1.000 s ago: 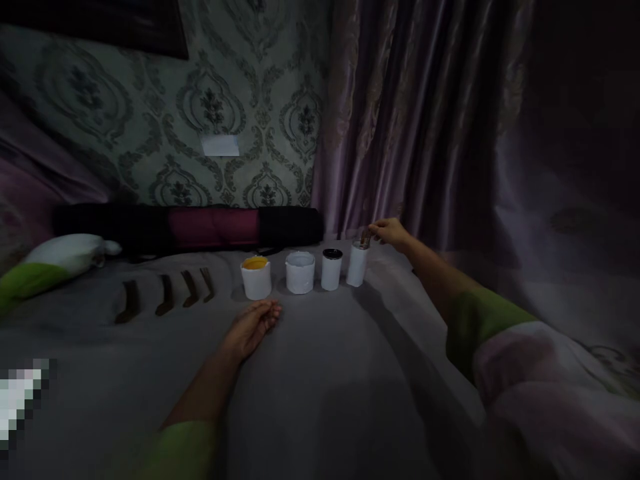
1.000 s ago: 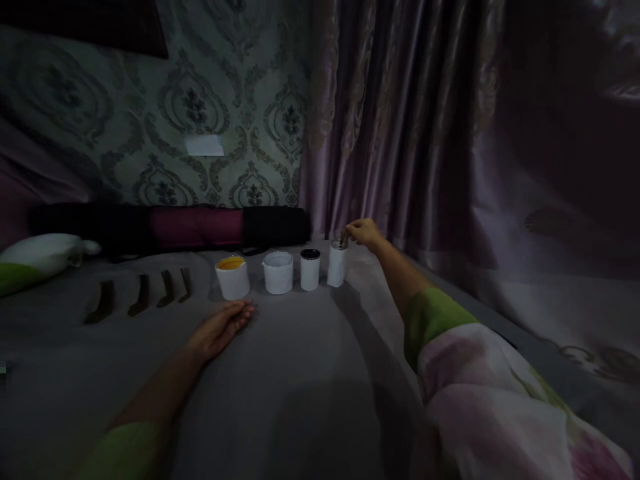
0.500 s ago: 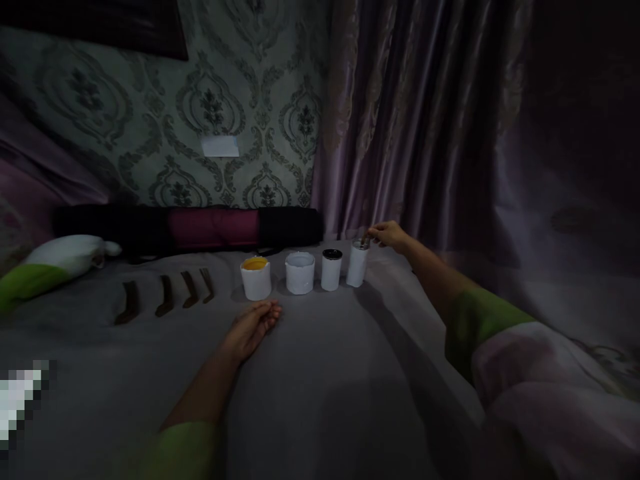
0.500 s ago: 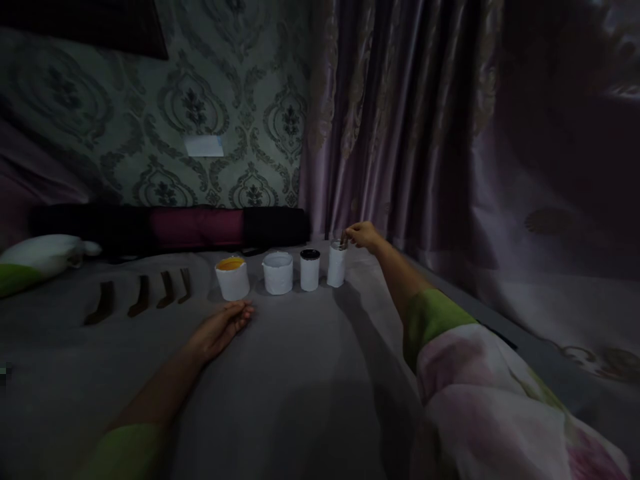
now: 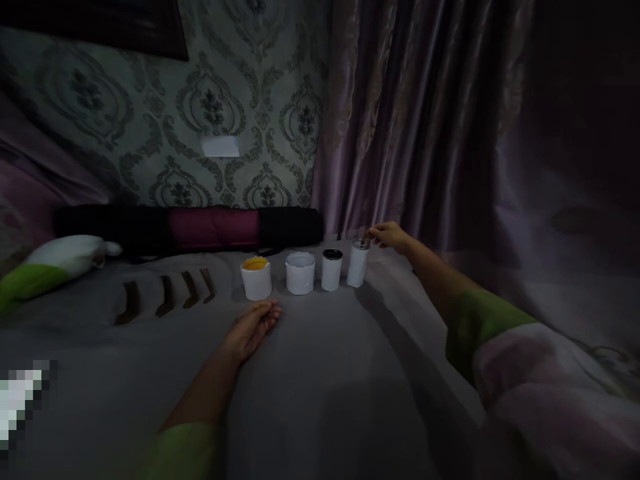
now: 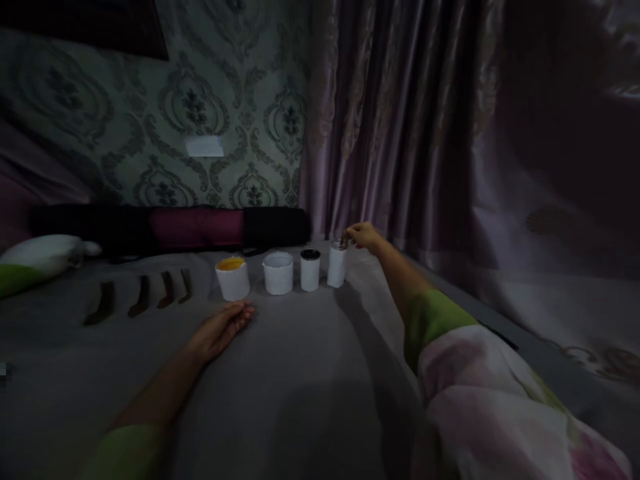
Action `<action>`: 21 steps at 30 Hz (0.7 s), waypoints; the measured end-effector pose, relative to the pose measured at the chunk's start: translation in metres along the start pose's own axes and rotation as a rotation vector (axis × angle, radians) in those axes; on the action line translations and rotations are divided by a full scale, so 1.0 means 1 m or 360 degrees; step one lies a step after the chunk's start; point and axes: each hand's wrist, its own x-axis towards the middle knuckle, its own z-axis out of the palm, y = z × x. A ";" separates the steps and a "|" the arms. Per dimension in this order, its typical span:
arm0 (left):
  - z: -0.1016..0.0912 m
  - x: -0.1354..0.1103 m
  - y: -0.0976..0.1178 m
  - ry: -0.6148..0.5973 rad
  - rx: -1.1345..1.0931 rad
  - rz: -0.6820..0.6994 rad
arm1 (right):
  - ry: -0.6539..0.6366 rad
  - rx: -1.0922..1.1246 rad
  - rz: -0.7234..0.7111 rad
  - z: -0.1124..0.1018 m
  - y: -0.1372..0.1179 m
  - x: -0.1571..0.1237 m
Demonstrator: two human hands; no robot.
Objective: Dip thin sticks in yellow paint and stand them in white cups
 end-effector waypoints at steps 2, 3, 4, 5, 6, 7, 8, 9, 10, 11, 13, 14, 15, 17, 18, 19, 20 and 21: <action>0.000 0.000 0.000 -0.0003 -0.0002 -0.0001 | -0.0006 0.0001 -0.0002 0.000 0.000 0.000; 0.000 0.000 0.000 -0.0006 -0.0003 0.0001 | -0.0002 0.0000 -0.0002 0.000 0.000 0.000; 0.000 0.000 0.000 -0.0011 -0.0004 0.0005 | 0.0004 -0.0003 0.0001 0.000 0.001 0.000; 0.000 0.000 0.000 -0.0016 -0.0004 0.0009 | 0.0007 -0.0007 0.0004 0.000 0.001 0.000; 0.000 0.000 0.000 -0.0018 -0.0004 0.0013 | 0.0004 -0.0010 0.0007 0.000 0.001 0.000; 0.000 0.000 0.000 -0.0015 -0.0003 0.0015 | -0.0003 -0.0010 0.0006 0.000 0.001 0.000; 0.000 0.000 0.000 -0.0011 -0.0002 0.0014 | -0.0010 -0.0008 0.0002 0.000 0.001 0.000; 0.000 0.000 0.000 -0.0011 -0.0003 0.0013 | -0.0014 -0.0006 0.0000 0.000 0.001 0.000; 0.000 0.001 -0.001 -0.0010 -0.0005 0.0013 | -0.0012 -0.0005 -0.0001 0.000 0.001 0.000; 0.000 0.001 -0.001 -0.0010 -0.0008 0.0013 | -0.0007 -0.0003 -0.0001 -0.001 0.001 0.000; -0.001 0.001 -0.001 -0.0024 -0.0013 0.0011 | 0.0005 0.0003 0.0001 -0.001 0.001 -0.001; -0.001 0.001 -0.001 -0.0032 -0.0015 0.0013 | 0.0013 0.0010 0.0001 -0.001 0.000 -0.002; -0.001 0.001 -0.001 -0.0033 -0.0015 0.0017 | 0.0020 0.0019 -0.0002 -0.002 0.000 -0.003; -0.002 0.002 -0.001 -0.0037 -0.0009 0.0024 | 0.0032 0.0041 -0.0010 -0.002 -0.001 -0.004; -0.002 0.002 -0.001 -0.0035 -0.0007 0.0027 | 0.0037 0.0051 -0.0012 -0.002 -0.002 -0.005; -0.002 0.002 -0.001 -0.0035 -0.0004 0.0029 | 0.0044 0.0060 -0.0011 -0.002 -0.002 -0.005; -0.002 0.001 -0.001 -0.0033 -0.0003 0.0030 | 0.0054 0.0067 -0.0008 -0.002 -0.003 -0.005; -0.001 0.001 -0.001 -0.0031 0.0000 0.0028 | 0.0066 0.0071 -0.0002 -0.002 -0.002 -0.005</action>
